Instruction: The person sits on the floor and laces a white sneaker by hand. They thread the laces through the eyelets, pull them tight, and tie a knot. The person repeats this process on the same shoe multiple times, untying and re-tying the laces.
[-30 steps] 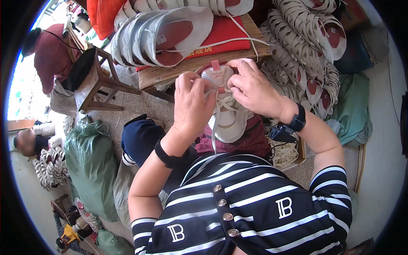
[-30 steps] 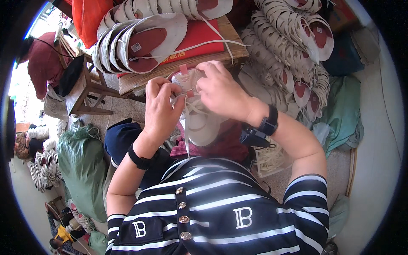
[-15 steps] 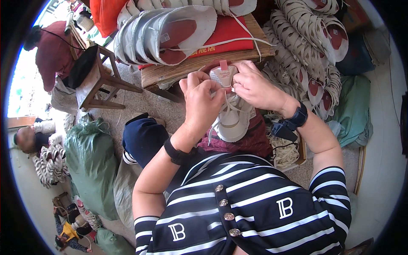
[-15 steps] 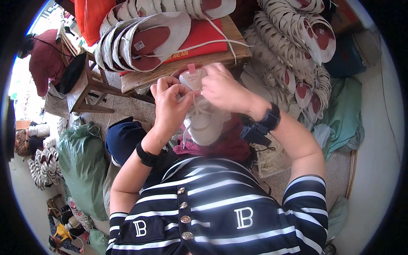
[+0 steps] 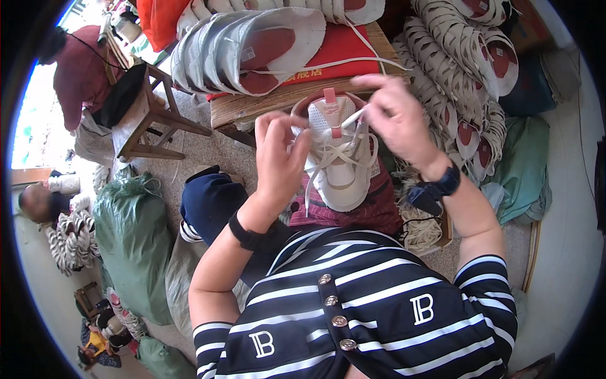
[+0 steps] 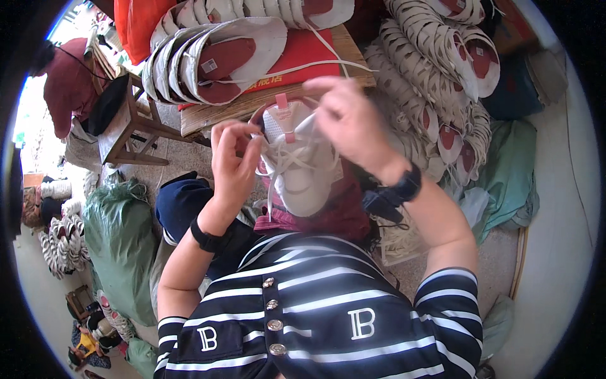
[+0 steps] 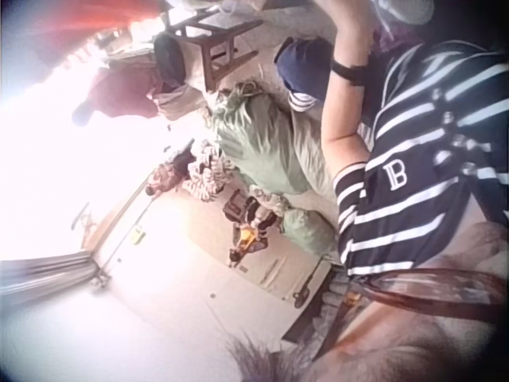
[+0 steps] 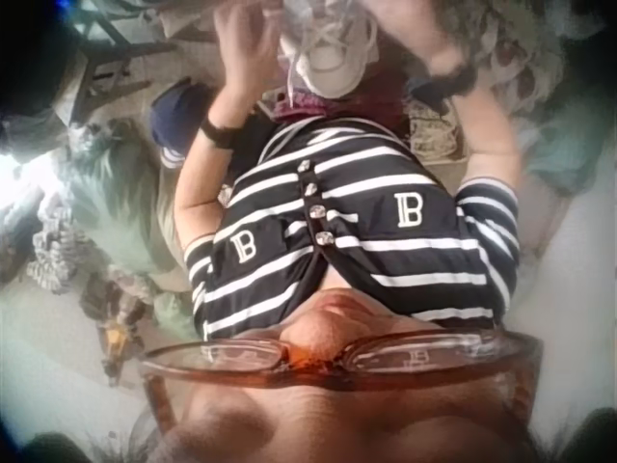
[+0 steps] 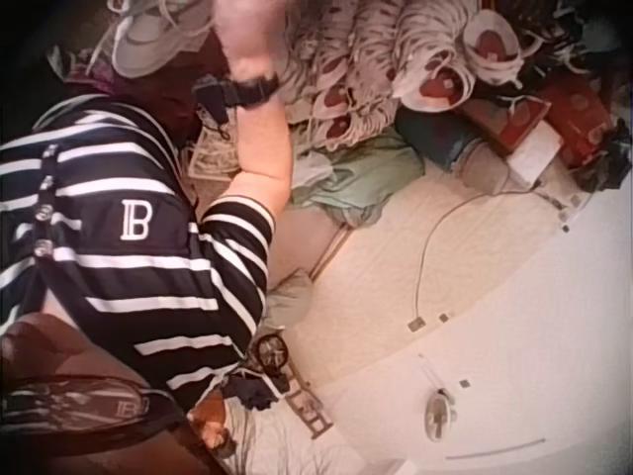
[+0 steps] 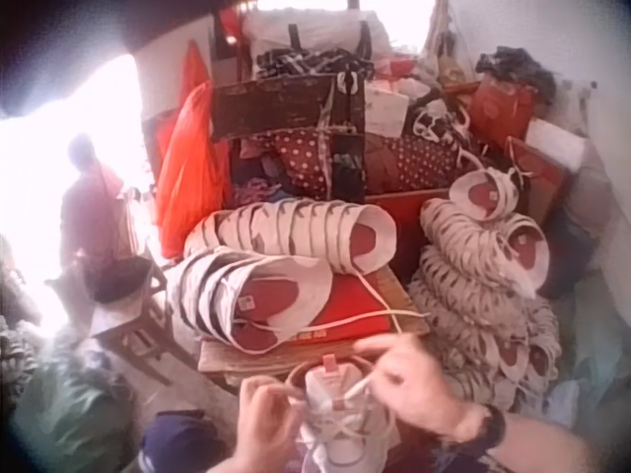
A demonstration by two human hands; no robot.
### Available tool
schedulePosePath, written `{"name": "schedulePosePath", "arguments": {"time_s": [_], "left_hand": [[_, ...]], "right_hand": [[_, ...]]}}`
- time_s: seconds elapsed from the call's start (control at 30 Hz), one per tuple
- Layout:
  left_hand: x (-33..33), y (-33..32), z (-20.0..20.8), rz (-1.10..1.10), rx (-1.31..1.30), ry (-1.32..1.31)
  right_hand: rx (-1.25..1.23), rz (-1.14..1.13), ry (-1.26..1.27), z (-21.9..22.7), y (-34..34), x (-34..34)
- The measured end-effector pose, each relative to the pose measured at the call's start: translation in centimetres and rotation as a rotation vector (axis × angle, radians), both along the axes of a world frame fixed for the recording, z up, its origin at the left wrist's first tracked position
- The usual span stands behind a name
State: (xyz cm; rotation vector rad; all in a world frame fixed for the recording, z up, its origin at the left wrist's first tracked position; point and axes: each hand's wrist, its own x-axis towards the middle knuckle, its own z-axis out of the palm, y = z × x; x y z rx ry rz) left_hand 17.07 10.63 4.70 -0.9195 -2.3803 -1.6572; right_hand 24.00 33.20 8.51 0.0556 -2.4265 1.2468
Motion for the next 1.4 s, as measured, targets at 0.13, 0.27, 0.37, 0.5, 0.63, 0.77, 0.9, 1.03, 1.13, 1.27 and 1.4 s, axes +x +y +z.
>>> {"name": "schedulePosePath", "arguments": {"time_s": [0.13, 0.27, 0.37, 0.5, 0.63, 0.77, 0.9, 1.03, 1.13, 1.27, 1.4], "left_hand": [[1.4, -2.3, -0.8, -0.103, -0.22, -0.1], [2.4, -1.0, -0.5, -0.098, -0.358, -0.136], [2.1, -1.3, -1.1, -0.132, -0.357, -0.204], [1.3, -2.2, 0.2, -0.16, -0.294, -0.221], [-1.0, -4.2, 0.2, -0.143, -0.209, -0.065], [-7.6, -10.0, -1.8, 0.152, -0.091, 0.11], [-12.2, -16.7, -1.3, 0.347, -0.011, -0.185], [-10.0, -14.2, -2.0, 0.308, 0.01, -0.235], [-8.7, -12.0, -3.0, 0.189, -0.034, -0.193], [-6.6, -9.3, -2.2, 0.123, 0.11, -0.315], [-4.4, -7.4, -0.9, 0.017, 0.273, -0.564]], "right_hand": [[0.733, -0.299, 0.319, 0.9, 4.2, -0.1], [0.175, -0.118, 0.082, -0.7, 2.9, -0.3], [0.404, 0.02, 0.064, -0.5, -0.1, -0.4], [0.403, 0.141, -0.004, -1.6, -1.3, -0.6], [0.348, 0.154, 0.12, -0.8, -1.6, -0.7], [0.554, -0.122, 0.227, -0.2, 3.6, 0.0], [0.565, -0.591, 0.138, -1.8, 15.8, 2.8], [0.677, -0.54, -0.077, -2.8, 16.9, 3.9], [0.871, -0.433, 0.103, -2.2, 11.6, 2.3], [0.529, -0.047, 0.085, -0.2, 4.1, 0.8], [0.515, 0.149, 0.067, 0.0, 0.1, -0.6]]}}
